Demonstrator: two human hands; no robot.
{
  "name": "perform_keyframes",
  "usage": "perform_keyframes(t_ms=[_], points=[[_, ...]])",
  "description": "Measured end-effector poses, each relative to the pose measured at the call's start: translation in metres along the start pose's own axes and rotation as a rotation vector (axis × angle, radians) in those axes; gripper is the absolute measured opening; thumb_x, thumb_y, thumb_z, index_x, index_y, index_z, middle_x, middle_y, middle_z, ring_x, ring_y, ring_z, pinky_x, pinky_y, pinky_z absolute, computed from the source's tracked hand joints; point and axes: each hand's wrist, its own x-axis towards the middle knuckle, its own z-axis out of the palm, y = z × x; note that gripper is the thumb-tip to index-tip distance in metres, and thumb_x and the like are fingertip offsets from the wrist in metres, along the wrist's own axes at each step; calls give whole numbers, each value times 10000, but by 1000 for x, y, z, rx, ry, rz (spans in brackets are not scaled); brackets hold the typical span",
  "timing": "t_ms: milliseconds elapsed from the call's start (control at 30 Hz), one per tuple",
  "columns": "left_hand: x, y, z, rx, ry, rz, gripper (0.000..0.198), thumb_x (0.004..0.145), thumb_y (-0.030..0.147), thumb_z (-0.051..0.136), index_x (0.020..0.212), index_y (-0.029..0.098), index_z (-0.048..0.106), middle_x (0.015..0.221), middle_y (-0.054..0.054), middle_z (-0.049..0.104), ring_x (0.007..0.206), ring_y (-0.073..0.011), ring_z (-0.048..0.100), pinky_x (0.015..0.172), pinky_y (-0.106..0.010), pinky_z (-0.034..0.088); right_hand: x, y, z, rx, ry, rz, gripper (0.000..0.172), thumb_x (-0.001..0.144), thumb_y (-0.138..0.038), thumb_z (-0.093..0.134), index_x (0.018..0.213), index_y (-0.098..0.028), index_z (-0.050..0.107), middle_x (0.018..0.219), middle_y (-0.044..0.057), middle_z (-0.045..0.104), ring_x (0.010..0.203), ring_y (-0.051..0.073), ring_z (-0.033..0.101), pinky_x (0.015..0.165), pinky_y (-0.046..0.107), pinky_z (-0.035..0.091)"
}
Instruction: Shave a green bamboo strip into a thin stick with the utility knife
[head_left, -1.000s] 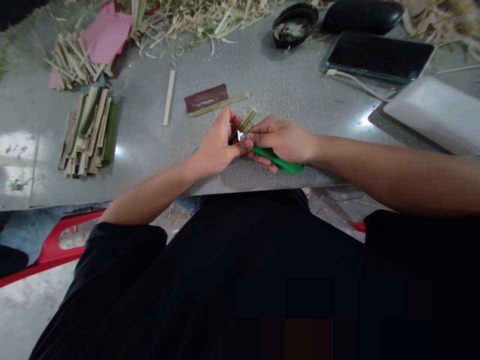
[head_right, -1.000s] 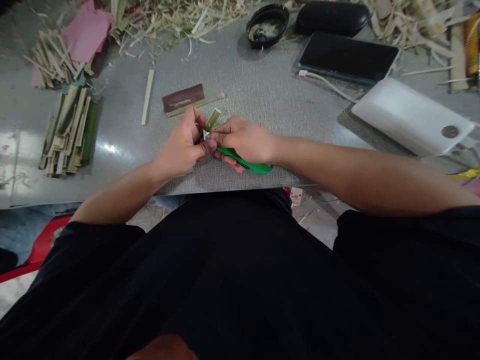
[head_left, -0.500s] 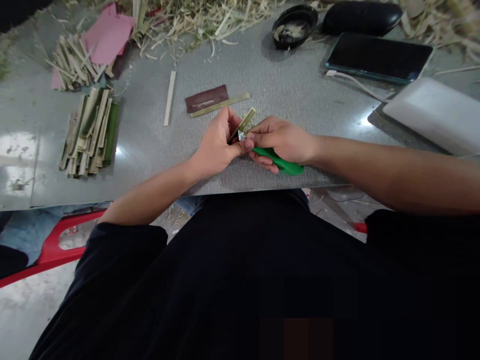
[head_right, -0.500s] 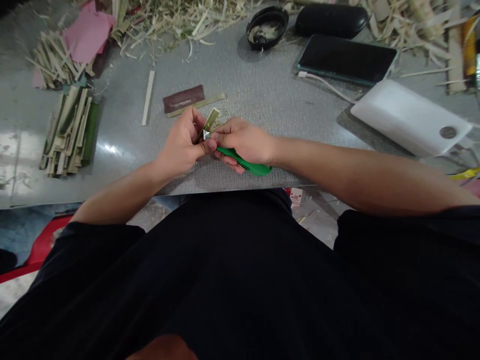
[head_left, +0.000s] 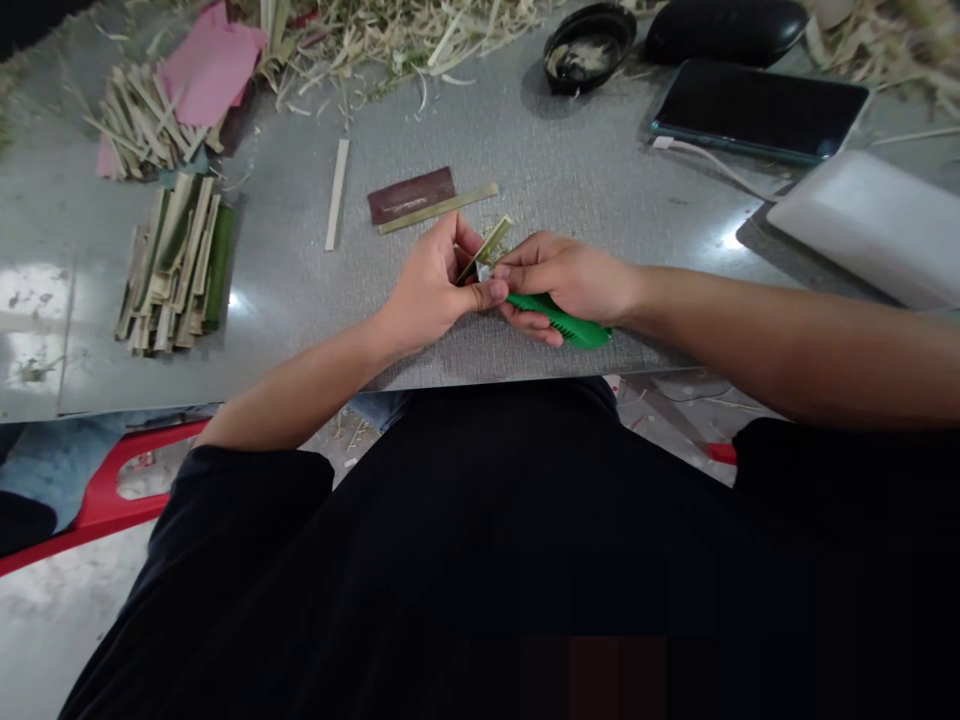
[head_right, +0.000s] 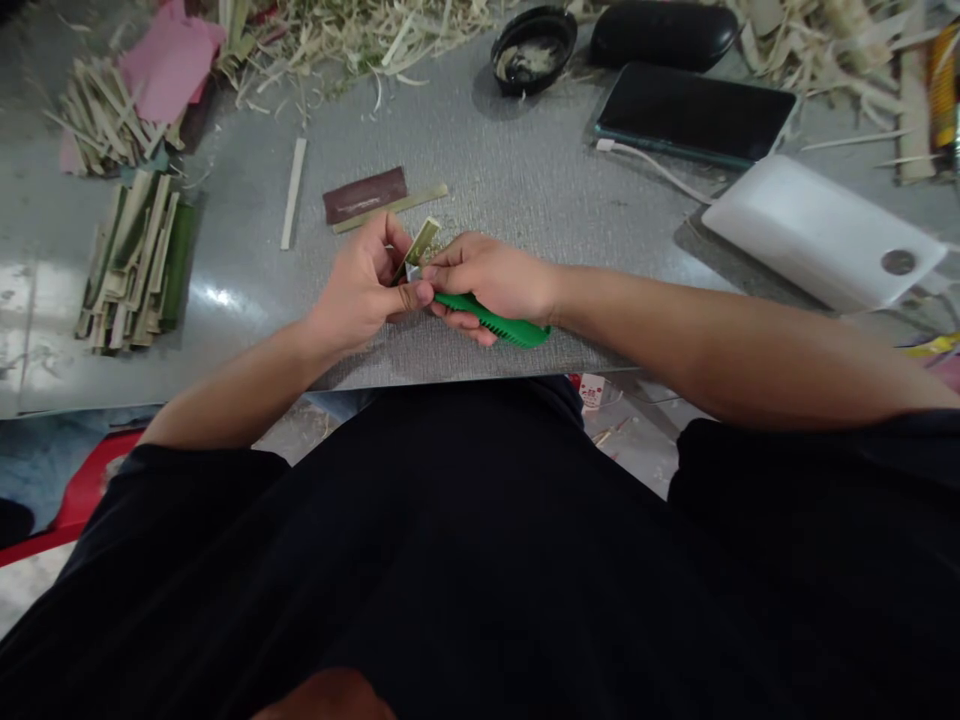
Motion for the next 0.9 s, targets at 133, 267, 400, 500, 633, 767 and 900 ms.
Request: perform_keyframes(t_ms=[133,267,400,500,633,767,900], points=[[-2,8,4,-148,6,7,881,798,770,1224,993,320,492,784,55,589,761,-182,582,659,-390,492,6,8,-2,-13,-27,13,527,1359,-423,749,884,-221,641,607,-16,588,411,146,586,406,243,523],[1,8,4,-248,17,3,953,688,679,1300,956,306,465,748,86,550,689,-126,496,628,-336,407,10,15,7,-8,68,-102,605,1395,-494,682,853,-249,572,583,-26,575,398,136,550,403,239,488],[4,6,2,-241,56,-23,984,641,626,1330,927,308,444,694,93,509,666,-128,446,588,-342,330,6,12,16,-40,126,-154,650,1377,-620,712,862,-242,592,597,-12,611,433,141,572,414,233,507],[1,11,2,-257,32,-38,960,628,594,1337,939,308,475,724,81,554,669,-125,458,581,-339,313,3,9,14,-24,81,-171,712,1383,-651,681,809,-241,587,572,-16,592,404,139,571,394,231,497],[-4,20,3,-240,22,-95,874,687,508,1334,929,302,520,747,61,613,711,-144,509,594,-334,348,0,5,3,-18,-28,-67,669,1356,-609,753,817,-221,666,569,-19,577,404,147,594,398,239,508],[-5,25,5,-239,42,-144,838,723,476,1329,904,299,530,730,55,609,738,-166,574,595,-333,378,5,9,1,-7,1,12,610,1345,-545,791,841,-219,678,575,-18,564,399,142,571,395,240,502],[-6,27,6,-244,64,-163,865,700,456,1336,907,302,511,727,59,617,740,-172,592,586,-331,367,12,17,8,-3,94,-10,617,1379,-467,716,816,-234,619,563,-20,560,361,138,539,370,250,472]])
